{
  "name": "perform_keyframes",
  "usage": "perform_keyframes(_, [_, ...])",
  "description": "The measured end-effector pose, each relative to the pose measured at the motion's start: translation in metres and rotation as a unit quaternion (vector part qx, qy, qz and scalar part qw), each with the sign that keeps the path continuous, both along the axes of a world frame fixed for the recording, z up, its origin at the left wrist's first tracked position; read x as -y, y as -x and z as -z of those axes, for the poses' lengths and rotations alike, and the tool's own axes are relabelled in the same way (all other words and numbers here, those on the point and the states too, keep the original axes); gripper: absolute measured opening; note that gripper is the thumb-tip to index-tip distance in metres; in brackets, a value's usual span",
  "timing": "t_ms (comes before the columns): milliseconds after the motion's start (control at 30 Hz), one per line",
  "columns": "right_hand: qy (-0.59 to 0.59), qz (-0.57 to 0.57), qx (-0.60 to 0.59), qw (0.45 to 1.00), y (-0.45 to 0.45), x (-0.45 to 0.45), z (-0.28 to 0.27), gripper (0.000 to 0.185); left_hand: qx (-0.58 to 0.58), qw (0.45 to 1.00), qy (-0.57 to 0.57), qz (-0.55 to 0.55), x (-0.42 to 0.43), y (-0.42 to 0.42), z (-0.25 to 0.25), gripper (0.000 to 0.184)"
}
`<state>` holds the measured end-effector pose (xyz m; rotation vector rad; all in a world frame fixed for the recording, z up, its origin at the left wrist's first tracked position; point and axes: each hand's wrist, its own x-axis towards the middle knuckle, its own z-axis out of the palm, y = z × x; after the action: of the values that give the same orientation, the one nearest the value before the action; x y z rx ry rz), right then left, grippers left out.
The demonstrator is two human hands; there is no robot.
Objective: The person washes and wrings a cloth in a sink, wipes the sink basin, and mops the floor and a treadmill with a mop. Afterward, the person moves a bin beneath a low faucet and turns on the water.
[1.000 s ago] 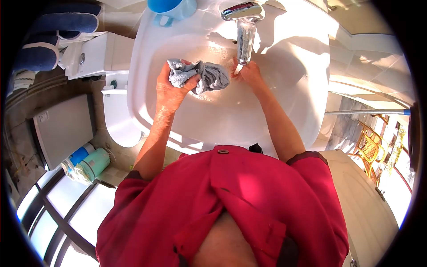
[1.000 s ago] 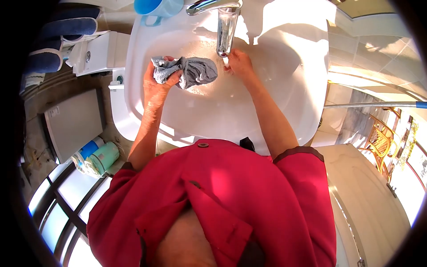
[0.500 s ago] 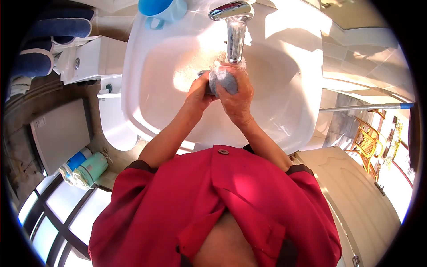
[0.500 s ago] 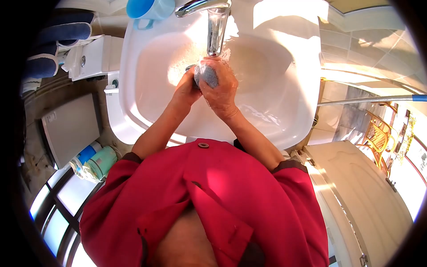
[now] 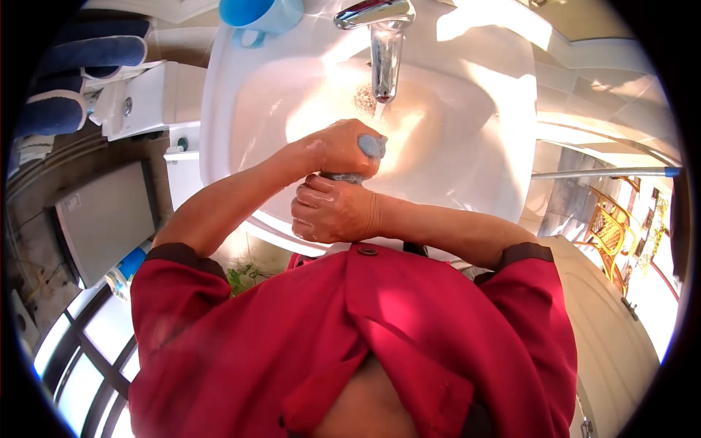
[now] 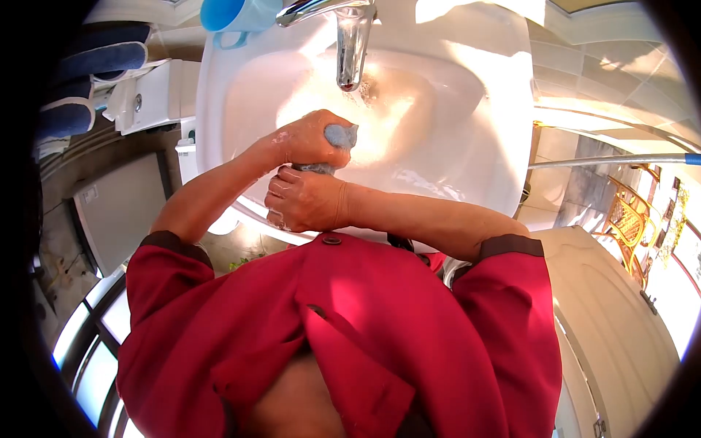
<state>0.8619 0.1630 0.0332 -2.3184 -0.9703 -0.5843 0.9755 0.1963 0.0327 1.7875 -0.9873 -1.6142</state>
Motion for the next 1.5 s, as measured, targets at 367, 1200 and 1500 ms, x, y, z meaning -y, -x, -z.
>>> perform_keyframes(367, [0.066,-0.07,-0.163,0.982,-0.017,-0.003,0.027,0.023,0.178,0.96,-0.088,-0.197,-0.033,-0.011,0.031,0.039])
perform_keyframes(1200, [-0.842,0.07,-0.421,0.33,0.004,0.016,0.004,0.041,0.29,0.69,0.414,-0.518,-0.046,0.034,-0.023,0.02])
perform_keyframes(1500, [-0.332,0.288,0.067,0.896,-0.016,-0.005,-0.032,0.023,-0.407,0.741,0.041,-0.533,-0.055,0.017,-0.014,0.021])
